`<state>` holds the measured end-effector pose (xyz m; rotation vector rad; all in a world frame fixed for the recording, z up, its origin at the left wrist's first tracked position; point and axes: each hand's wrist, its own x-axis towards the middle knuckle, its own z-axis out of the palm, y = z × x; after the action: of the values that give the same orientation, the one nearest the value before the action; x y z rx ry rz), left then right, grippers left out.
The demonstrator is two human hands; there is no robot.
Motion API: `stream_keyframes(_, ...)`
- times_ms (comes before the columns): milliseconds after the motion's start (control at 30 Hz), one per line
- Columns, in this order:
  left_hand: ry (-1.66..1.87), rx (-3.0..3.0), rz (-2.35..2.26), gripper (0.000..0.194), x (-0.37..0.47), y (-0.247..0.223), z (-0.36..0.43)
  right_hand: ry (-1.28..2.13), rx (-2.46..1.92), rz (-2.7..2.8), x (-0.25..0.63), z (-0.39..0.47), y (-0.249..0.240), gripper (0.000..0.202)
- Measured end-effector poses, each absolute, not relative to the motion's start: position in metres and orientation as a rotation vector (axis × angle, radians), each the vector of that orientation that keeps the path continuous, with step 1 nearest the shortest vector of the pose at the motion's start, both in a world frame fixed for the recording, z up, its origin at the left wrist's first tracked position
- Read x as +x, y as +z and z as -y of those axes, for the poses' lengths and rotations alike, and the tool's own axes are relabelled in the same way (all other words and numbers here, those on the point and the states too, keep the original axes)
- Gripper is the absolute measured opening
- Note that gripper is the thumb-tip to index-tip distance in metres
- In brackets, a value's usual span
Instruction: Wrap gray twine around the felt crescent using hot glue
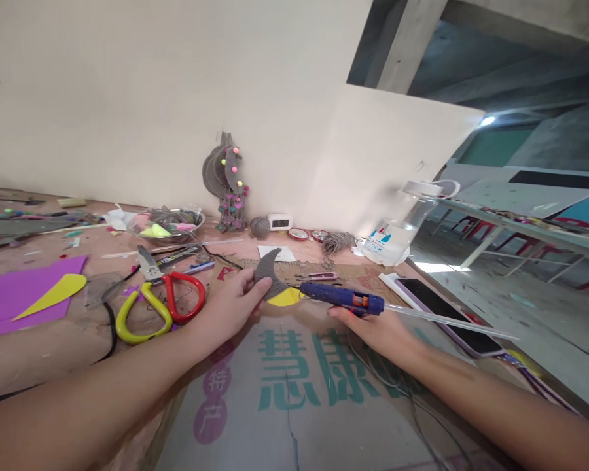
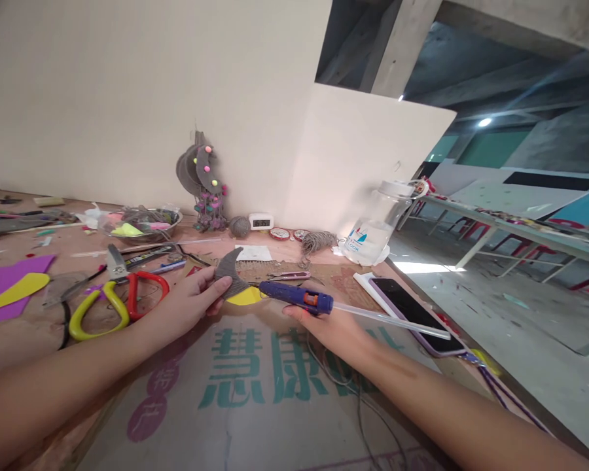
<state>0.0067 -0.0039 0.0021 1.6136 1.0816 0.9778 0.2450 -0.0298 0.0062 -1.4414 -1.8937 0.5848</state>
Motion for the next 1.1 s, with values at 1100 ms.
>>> stream_keyframes(1100, 0.972, 1.595, -1.033, 0.03, 0.007, -0.01, -0.002, 0.45, -1.488, 2.084, 0.225, -0.122, 0.013, 0.043)
